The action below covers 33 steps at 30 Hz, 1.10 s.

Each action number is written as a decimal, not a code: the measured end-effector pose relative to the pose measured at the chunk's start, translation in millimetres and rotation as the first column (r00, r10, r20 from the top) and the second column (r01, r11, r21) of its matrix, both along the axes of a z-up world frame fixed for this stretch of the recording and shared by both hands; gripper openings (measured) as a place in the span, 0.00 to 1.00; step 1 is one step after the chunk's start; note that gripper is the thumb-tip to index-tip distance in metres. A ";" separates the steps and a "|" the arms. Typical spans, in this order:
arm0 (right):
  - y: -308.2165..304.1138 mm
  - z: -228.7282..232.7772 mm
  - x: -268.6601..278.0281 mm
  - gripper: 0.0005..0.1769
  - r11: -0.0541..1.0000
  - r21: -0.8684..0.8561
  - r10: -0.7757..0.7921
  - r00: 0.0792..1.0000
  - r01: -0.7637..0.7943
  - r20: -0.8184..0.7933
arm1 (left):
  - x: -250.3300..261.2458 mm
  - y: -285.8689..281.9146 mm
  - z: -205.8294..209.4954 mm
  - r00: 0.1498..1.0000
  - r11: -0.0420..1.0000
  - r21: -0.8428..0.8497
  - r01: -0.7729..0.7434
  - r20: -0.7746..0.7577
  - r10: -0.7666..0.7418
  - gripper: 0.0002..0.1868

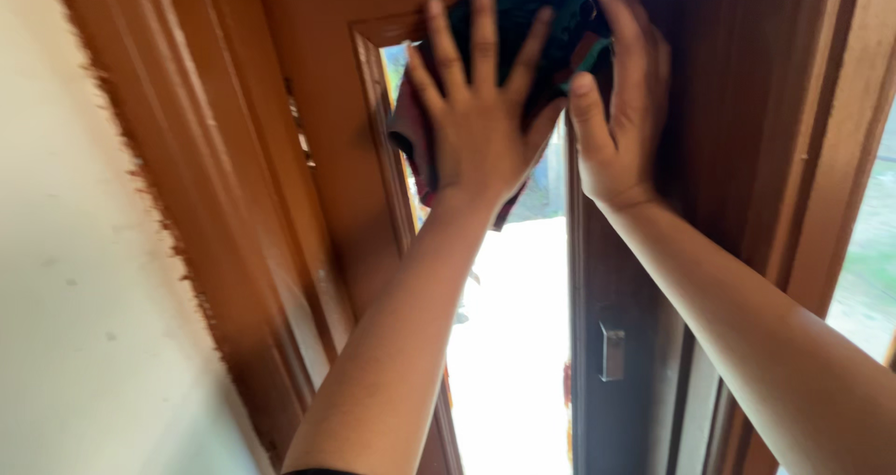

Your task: The person wipes the wooden door frame with a patterned cloth, moving the cloth along the top, sides, and bottom edges. The person repeatedly rubs the same areas of the frame throughout the clip.

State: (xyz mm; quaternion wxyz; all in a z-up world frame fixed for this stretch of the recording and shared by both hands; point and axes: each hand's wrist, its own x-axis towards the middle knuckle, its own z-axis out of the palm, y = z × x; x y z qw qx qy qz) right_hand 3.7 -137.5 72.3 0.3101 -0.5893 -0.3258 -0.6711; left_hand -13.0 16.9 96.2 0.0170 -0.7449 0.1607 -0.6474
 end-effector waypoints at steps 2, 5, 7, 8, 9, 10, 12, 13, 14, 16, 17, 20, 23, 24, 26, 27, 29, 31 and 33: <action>-4.1 -1.9 4.5 0.41 0.999 0.000 0.047 0.999 -0.047 -0.015 | 2.4 -20.4 -12.9 0.999 0.999 0.023 -0.031 -0.027 0.032 0.39; -9.9 -5.7 16.6 0.44 0.984 -0.001 0.179 0.982 -0.179 -0.052 | 4.1 -26.0 -52.2 0.989 0.991 0.134 -0.013 -0.144 0.032 0.42; -15.0 -6.6 22.0 0.44 0.981 -0.017 0.193 0.979 -0.194 -0.062 | 3.6 -18.6 -89.6 0.962 0.967 0.253 0.017 -0.268 0.054 0.39; -15.9 -8.7 23.2 0.44 0.982 -0.022 0.188 0.980 -0.190 -0.068 | 3.6 -12.8 -109.9 0.942 0.949 0.312 0.036 -0.327 0.072 0.37; -19.3 -10.6 22.1 0.43 0.987 -0.029 0.155 0.985 -0.157 -0.079 | 4.2 -5.5 -129.7 0.943 0.936 0.308 0.168 -0.326 -0.061 0.37; -20.1 -11.6 21.9 0.43 0.991 -0.043 0.122 0.989 -0.126 -0.082 | 6.3 2.6 -147.2 0.927 0.905 0.306 0.296 -0.322 -0.194 0.38; -19.8 -10.6 21.3 0.43 0.995 -0.082 0.057 0.996 -0.063 -0.075 | 13.1 19.1 -172.0 0.866 0.809 0.349 0.473 -0.353 -0.354 0.39; -17.4 -10.3 20.7 0.43 0.995 -0.092 0.031 0.997 -0.038 -0.076 | 15.8 30.2 -179.4 0.838 0.756 0.390 0.525 -0.392 -0.380 0.39; -16.1 -9.1 19.0 0.42 0.995 -0.102 0.000 0.997 -0.008 -0.075 | 18.7 40.2 -181.1 0.809 0.696 0.431 0.575 -0.429 -0.402 0.38; -12.5 -10.6 13.2 0.41 0.994 -0.094 -0.055 0.995 0.048 -0.081 | 25.4 57.1 -167.2 0.826 0.699 0.461 0.547 -0.436 -0.358 0.39; -9.7 -10.8 10.9 0.40 0.993 -0.089 -0.085 0.993 0.078 -0.079 | 27.3 62.5 -154.5 0.833 0.700 0.476 0.533 -0.438 -0.337 0.39; -3.9 -10.6 7.8 0.39 0.987 -0.058 -0.153 0.986 0.150 -0.065 | 24.8 60.8 -104.6 0.944 0.861 0.398 0.316 -0.221 -0.244 0.41; -3.4 -8.8 8.6 0.39 0.989 -0.031 -0.146 0.987 0.145 -0.065 | 14.9 53.2 -44.4 0.985 0.941 0.294 0.166 -0.094 -0.145 0.42; -3.2 -9.6 9.8 0.38 0.991 -0.026 -0.133 0.990 0.132 -0.055 | 9.1 52.2 -28.7 0.994 0.953 0.285 0.103 -0.056 -0.091 0.42; -1.0 -9.6 11.2 0.37 0.992 -0.025 -0.124 0.991 0.123 -0.046 | -0.1 47.9 2.1 0.988 0.970 0.224 0.091 -0.141 -0.060 0.40; -0.4 -10.2 9.4 0.37 0.992 -0.030 -0.127 0.991 0.125 -0.046 | -4.3 45.7 11.0 0.982 0.978 0.193 0.081 -0.183 -0.045 0.39; -0.6 -3.7 6.3 0.37 0.994 -0.025 -0.104 0.994 0.104 -0.023 | -7.3 36.2 20.4 0.995 0.994 0.112 0.012 -0.100 0.000 0.38; 2.1 -2.6 6.6 0.38 0.998 -0.011 -0.070 0.998 0.070 -0.008 | -3.2 25.3 17.6 1.000 0.998 0.066 -0.001 -0.005 0.001 0.39; 2.9 -6.5 11.7 0.38 0.997 0.003 -0.082 0.997 0.082 -0.002 | 2.1 15.6 0.0 0.993 0.998 0.060 0.034 0.108 -0.040 0.40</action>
